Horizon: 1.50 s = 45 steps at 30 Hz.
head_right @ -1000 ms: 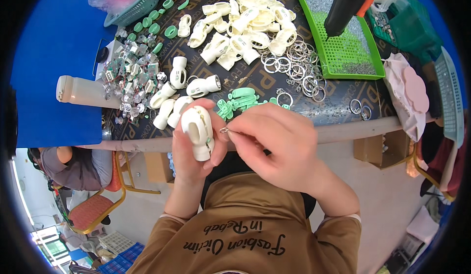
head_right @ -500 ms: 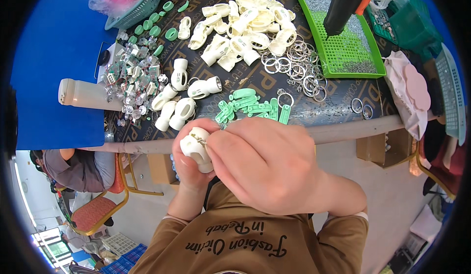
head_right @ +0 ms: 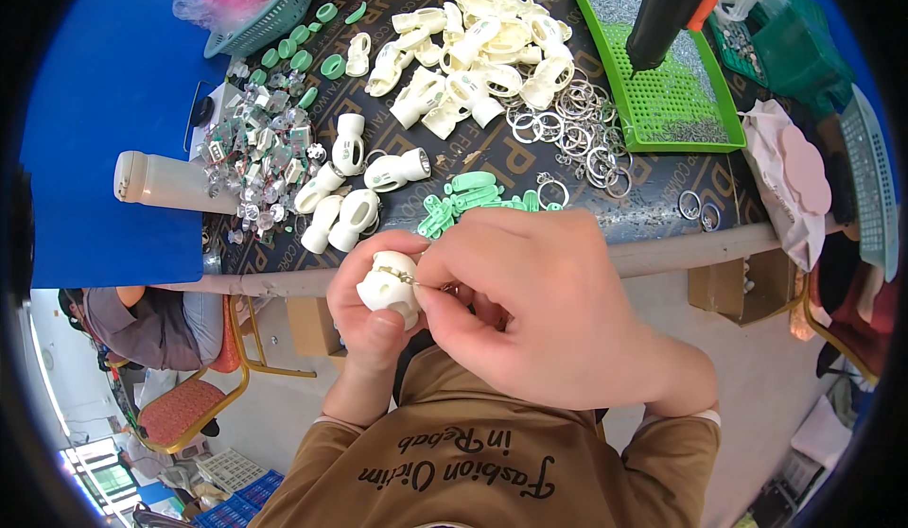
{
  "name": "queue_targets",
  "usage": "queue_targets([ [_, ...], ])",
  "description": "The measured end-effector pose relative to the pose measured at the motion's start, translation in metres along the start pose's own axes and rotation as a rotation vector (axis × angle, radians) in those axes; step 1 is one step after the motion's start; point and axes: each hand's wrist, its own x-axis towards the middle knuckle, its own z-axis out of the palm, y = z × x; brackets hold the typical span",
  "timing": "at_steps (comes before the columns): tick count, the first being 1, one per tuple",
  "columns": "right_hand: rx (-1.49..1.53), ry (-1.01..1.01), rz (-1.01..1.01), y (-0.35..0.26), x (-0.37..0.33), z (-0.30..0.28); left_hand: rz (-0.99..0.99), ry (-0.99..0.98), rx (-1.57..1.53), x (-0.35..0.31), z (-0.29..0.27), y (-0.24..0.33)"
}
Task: Assembling plastic housings with electronic modules and keychain rings to create light-up keychains.
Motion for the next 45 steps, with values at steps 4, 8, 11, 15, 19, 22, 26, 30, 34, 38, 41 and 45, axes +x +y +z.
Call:
queue_targets([
  [4,-0.036,0.005,-0.007,0.001,0.000,0.003,-0.055,0.023,0.039,0.000,0.001,0.005],
  [8,-0.149,0.140,-0.092,0.004,-0.002,0.013,-0.025,0.043,0.023,0.002,0.003,0.001],
  [11,-0.230,0.176,-0.115,0.004,-0.004,0.018,0.019,0.070,-0.011,0.001,0.006,-0.001],
  [15,-0.242,0.199,-0.129,0.007,-0.007,0.021,-0.026,0.091,-0.063,0.001,0.009,0.003],
  [19,-0.245,0.195,-0.142,0.011,-0.007,0.020,-0.094,0.066,-0.176,-0.002,0.008,0.002],
  [22,-0.014,0.103,-0.119,0.025,-0.006,0.013,-0.235,0.039,-0.226,-0.001,0.005,0.007],
  [26,0.720,0.050,0.252,0.038,-0.013,0.025,-0.292,-0.032,-0.061,0.012,0.006,0.012],
  [30,0.384,-0.015,0.145,0.049,-0.016,0.023,-0.231,-0.151,0.263,0.015,0.002,0.014],
  [34,0.457,0.214,0.016,0.055,-0.025,0.034,-0.194,-0.035,0.100,0.014,0.000,0.019],
  [38,0.079,0.132,-0.091,0.042,-0.026,0.024,0.014,-0.021,0.354,0.008,-0.004,0.020],
  [41,-0.066,0.082,-0.139,0.037,-0.023,0.026,0.202,-0.064,0.575,0.007,-0.005,0.022],
  [45,-0.164,0.080,-0.208,0.036,-0.021,0.027,0.335,-0.040,0.636,0.008,0.000,0.022],
])
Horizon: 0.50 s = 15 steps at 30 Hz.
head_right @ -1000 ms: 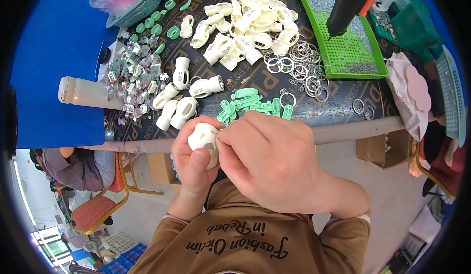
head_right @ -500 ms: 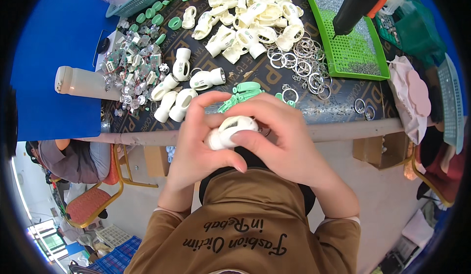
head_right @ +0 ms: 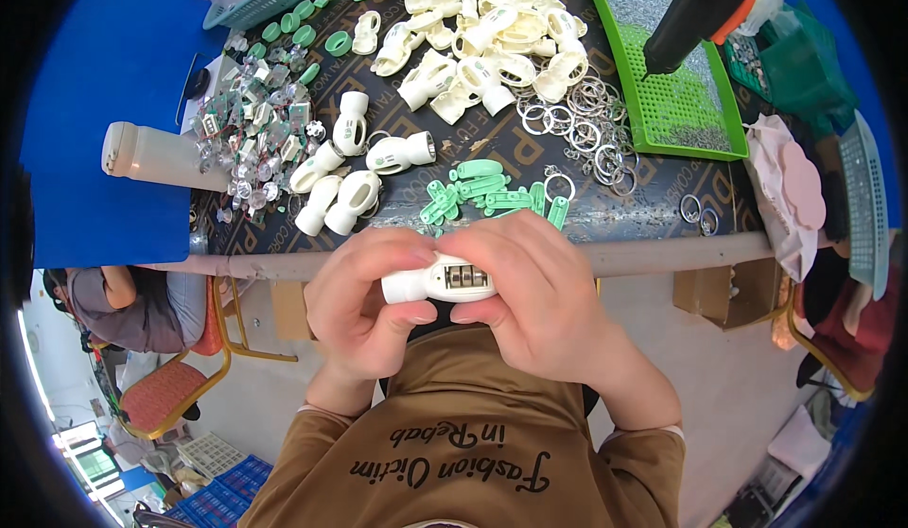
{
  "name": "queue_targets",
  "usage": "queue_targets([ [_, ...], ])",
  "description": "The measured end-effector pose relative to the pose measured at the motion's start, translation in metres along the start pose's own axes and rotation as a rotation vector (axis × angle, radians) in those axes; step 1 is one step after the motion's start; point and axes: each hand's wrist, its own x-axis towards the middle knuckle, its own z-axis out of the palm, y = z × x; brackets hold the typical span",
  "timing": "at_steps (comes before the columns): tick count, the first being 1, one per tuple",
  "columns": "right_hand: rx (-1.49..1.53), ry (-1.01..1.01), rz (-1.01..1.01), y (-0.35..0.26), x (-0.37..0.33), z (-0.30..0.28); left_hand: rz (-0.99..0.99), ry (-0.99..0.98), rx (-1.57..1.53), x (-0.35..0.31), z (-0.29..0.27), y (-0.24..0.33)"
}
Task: Assembling plastic housings with electronic modules and keychain rings to create light-up keychains.
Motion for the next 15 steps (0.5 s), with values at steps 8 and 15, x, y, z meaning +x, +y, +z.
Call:
queue_targets([
  [8,0.410,0.126,0.229,0.016,-0.014,0.019,-0.092,0.051,-0.075,0.005,0.009,-0.005],
  [15,1.016,0.251,0.443,0.017,-0.023,0.046,-0.139,-0.103,-0.043,0.009,0.015,-0.018],
])
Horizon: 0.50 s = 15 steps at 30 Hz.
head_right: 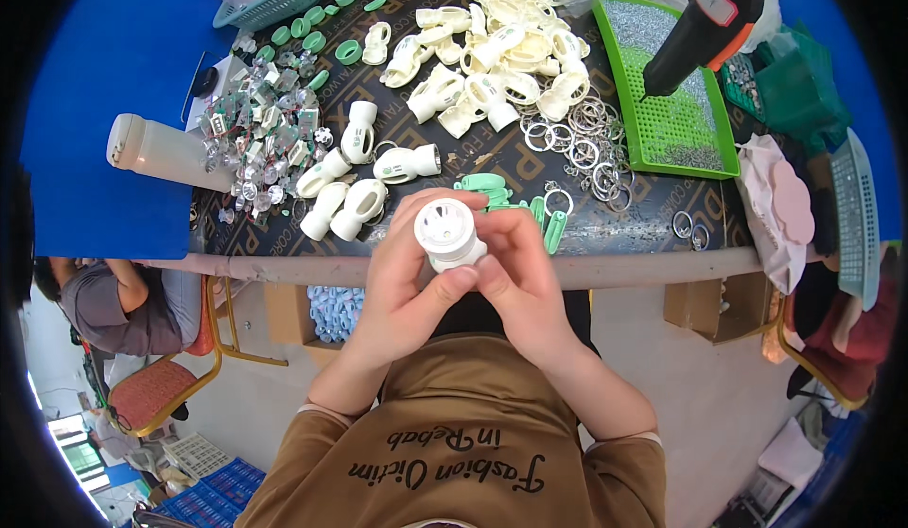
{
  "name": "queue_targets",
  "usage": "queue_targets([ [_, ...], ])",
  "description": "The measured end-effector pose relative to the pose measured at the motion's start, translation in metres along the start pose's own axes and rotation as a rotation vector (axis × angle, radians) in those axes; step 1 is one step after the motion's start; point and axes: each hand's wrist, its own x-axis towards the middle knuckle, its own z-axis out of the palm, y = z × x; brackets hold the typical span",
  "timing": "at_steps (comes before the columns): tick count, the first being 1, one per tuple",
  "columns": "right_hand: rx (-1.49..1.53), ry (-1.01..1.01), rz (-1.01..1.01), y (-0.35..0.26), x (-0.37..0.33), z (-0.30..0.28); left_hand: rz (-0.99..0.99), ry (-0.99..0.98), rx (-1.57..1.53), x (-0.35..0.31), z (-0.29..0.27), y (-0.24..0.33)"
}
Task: Assembling plastic housings with electronic modules and keychain rings to create light-up keychains.
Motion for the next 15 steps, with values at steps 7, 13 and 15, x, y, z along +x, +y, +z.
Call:
queue_targets([
  [7,-0.822,-0.393,-0.354,-0.053,0.032,-0.018,-0.122,-0.125,0.137,0.000,-0.014,0.022],
  [13,-0.523,-0.280,-0.280,-0.037,0.021,-0.018,-0.443,-0.203,-0.748,-0.013,-0.012,0.004],
  [15,-0.484,-0.255,-0.279,-0.031,0.019,-0.018,-0.591,-0.278,-0.972,-0.013,-0.014,0.005],
])
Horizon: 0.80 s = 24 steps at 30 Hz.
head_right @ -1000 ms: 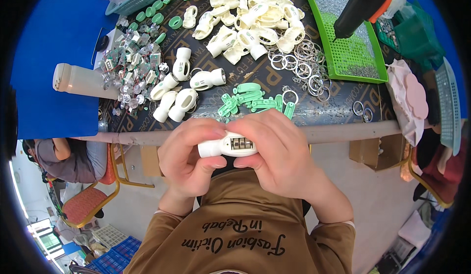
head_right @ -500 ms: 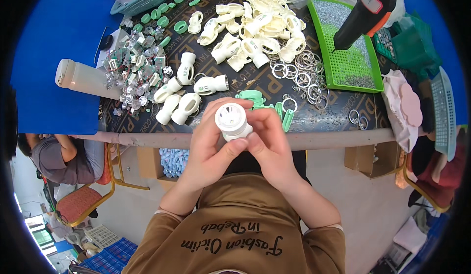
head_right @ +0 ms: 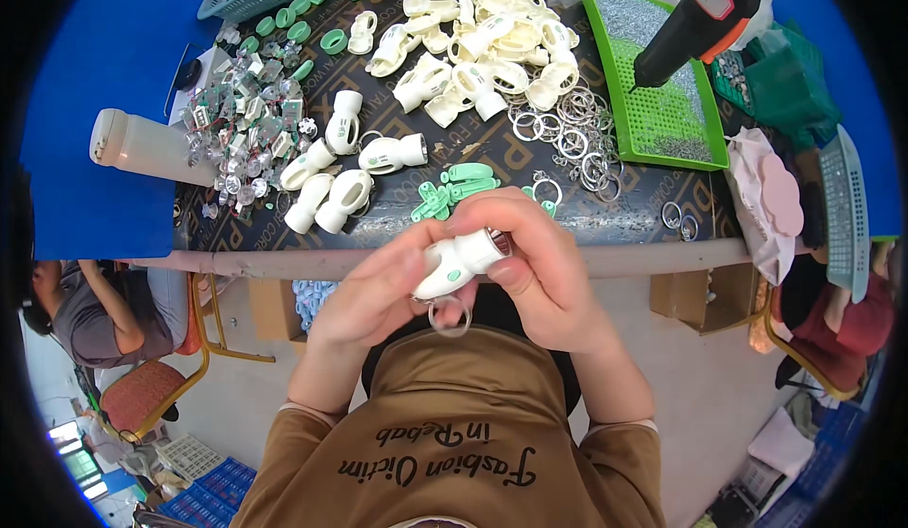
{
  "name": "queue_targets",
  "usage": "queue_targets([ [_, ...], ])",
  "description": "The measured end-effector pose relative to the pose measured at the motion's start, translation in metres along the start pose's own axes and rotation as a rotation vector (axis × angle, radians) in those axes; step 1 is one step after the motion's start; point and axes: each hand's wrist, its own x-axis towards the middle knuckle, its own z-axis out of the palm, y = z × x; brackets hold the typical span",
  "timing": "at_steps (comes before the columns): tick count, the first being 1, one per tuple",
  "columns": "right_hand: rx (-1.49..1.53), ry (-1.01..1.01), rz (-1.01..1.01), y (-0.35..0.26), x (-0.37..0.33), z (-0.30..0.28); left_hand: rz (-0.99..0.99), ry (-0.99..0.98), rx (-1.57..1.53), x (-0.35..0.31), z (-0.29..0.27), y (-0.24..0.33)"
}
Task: Assembling plastic housings with electronic modules and keychain rings to create light-up keychains.
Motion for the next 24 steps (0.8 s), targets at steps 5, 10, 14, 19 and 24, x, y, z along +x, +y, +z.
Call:
queue_targets([
  [5,-0.057,-0.039,-0.029,0.001,-0.003,0.002,-0.187,-0.154,-0.346,0.001,-0.006,-0.009],
  [10,-0.092,-0.067,-0.032,0.002,-0.002,0.007,-0.212,-0.229,-0.279,0.002,-0.016,-0.011],
  [14,-0.093,-0.073,-0.043,0.004,0.001,0.008,-0.194,-0.171,-0.157,0.000,-0.013,-0.009],
  [19,-0.076,-0.063,0.009,0.009,-0.003,0.006,-0.205,-0.144,-0.173,0.003,-0.015,-0.018],
  [24,-0.042,-0.041,0.153,0.006,-0.008,0.000,0.139,0.089,0.517,0.001,-0.004,-0.019],
])
